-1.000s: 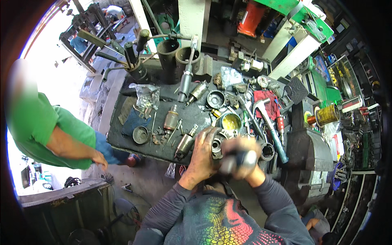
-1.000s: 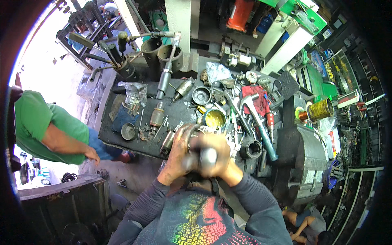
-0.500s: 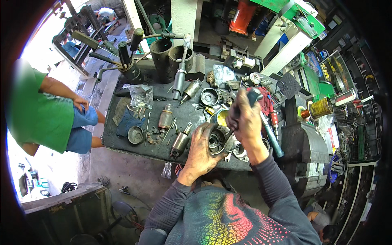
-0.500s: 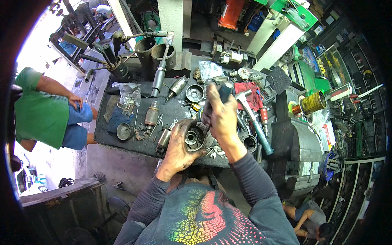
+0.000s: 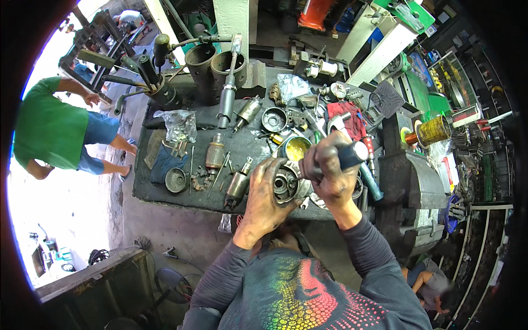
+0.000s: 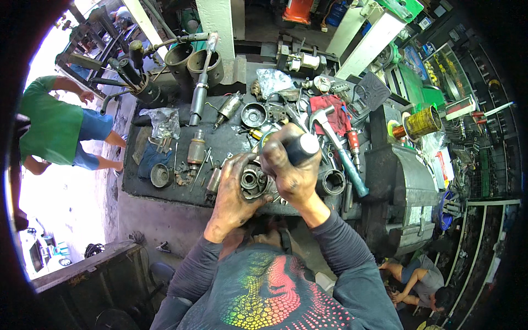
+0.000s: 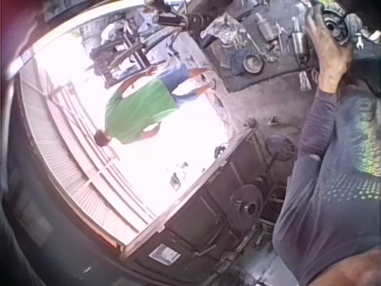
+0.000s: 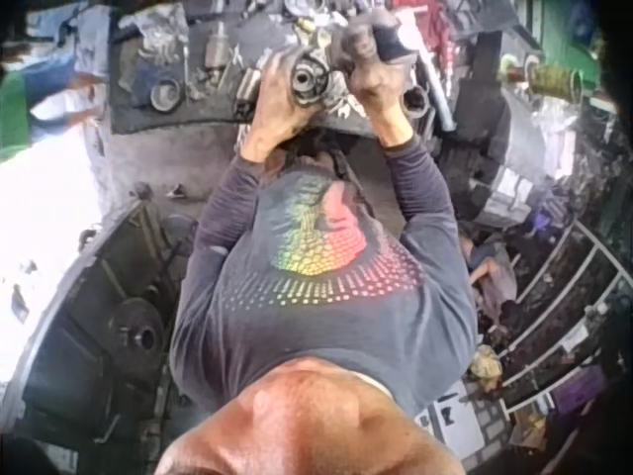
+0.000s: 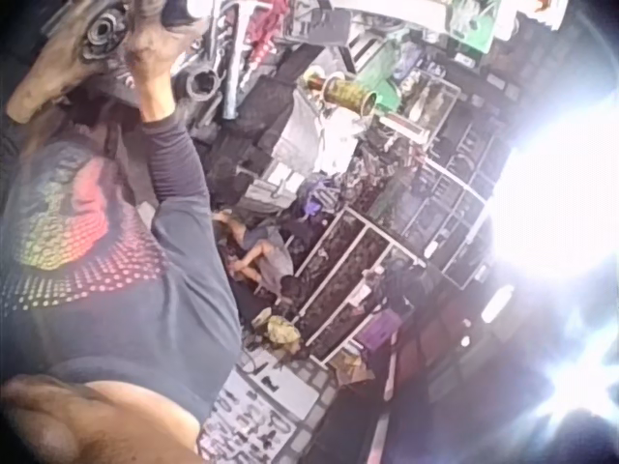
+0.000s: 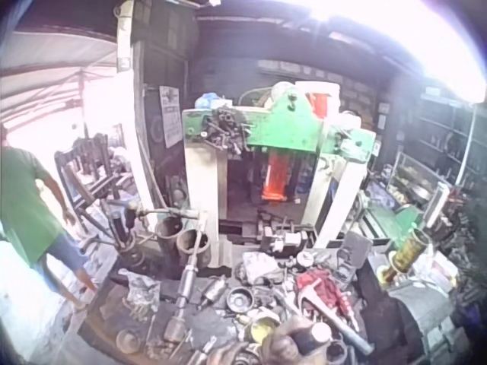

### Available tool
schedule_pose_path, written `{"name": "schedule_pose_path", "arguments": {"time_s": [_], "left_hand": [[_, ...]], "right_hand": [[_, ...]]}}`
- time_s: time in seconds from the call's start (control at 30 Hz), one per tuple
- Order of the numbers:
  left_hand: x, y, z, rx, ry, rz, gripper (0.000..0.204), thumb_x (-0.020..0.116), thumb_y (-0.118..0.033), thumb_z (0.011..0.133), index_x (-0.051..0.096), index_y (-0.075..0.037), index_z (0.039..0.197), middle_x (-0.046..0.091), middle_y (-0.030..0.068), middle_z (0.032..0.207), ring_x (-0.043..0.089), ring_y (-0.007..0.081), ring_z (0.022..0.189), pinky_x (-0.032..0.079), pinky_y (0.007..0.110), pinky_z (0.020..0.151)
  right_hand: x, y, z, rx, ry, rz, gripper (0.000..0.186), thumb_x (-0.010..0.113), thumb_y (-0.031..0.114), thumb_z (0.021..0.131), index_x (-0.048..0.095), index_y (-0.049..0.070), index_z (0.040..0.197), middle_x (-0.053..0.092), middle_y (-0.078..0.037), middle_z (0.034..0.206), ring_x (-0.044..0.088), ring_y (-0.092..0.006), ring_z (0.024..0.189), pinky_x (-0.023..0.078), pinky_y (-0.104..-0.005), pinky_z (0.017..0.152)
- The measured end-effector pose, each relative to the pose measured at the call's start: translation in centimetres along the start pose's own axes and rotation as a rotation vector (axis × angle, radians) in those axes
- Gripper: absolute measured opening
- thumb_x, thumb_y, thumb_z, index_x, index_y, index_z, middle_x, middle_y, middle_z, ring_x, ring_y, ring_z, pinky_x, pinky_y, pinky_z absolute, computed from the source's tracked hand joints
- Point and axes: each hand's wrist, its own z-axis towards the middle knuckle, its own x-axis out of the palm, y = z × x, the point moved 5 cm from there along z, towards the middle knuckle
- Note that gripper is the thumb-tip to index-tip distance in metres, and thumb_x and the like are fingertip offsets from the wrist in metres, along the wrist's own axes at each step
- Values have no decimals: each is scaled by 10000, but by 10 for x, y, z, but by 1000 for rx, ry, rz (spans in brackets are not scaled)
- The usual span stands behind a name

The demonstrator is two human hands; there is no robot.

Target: The person works on a mechanical assembly at a cluttered workbench, using a hammer and wrench to adjust and remove components. They handle a cylindrical part and a metal plate, tapping and prying pieces apart while another person observes and uses a phone.

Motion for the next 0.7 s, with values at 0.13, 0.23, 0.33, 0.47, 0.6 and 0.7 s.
{"name": "schedule_pose_path", "arguments": {"time_s": [0.13, 0.23, 0.33, 0.47, 0.6, 0.7], "left_hand": [[-1, -3, -1, 32, 5, 31, 924, 943, -153, 635, 503, -34, 1438, 493, 207, 1432, 443, 414, 1379, 370, 492, 1187], [-2, -3, -1, 41, 9, 33, 938, 946, -150, 630, 495, -39, 1446, 493, 207, 1433, 441, 413, 1378, 367, 490, 1190], [-2, -1, -2, 64, 20, 69, 946, 916, -110, 613, 488, -22, 1452, 494, 212, 1426, 436, 421, 1377, 357, 493, 1197], [0, 3, -1, 56, 8, 55, 959, 917, -140, 627, 464, -9, 1463, 481, 216, 1433, 425, 433, 1378, 342, 505, 1198], [2, 6, -4, 33, -15, 99, 951, 957, -246, 631, 497, -15, 1432, 509, 212, 1401, 487, 409, 1335, 403, 490, 1147], [1, 4, -5, 55, -56, 121, 956, 970, -262, 613, 520, -23, 1421, 537, 199, 1401, 529, 393, 1317, 435, 466, 1128]], "right_hand": [[-1, 0, -9, -35, 22, -88, 425, 783, 424, 950, 595, 49, 882, 603, -16, 708, 529, -101, 576, 424, -272, 514], [2, 1, -15, -77, 16, -214, 434, 795, 441, 935, 635, 44, 860, 630, -23, 718, 582, -126, 607, 474, -288, 558], [18, 9, -15, -180, 189, -420, 327, 839, 331, 860, 658, 59, 849, 657, -54, 734, 637, -173, 623, 506, -308, 592], [17, 2, 12, -24, 38, -518, 259, 839, 248, 866, 644, 81, 832, 607, -22, 651, 598, -153, 556, 467, -306, 528], [2, -22, 42, 244, -202, -180, 379, 819, 359, 932, 600, 74, 811, 520, 26, 560, 457, -72, 416, 346, -259, 379], [-6, -34, 48, 386, -331, -200, 402, 811, 355, 940, 560, 74, 797, 504, 25, 554, 448, -84, 408, 348, -272, 372]]}}
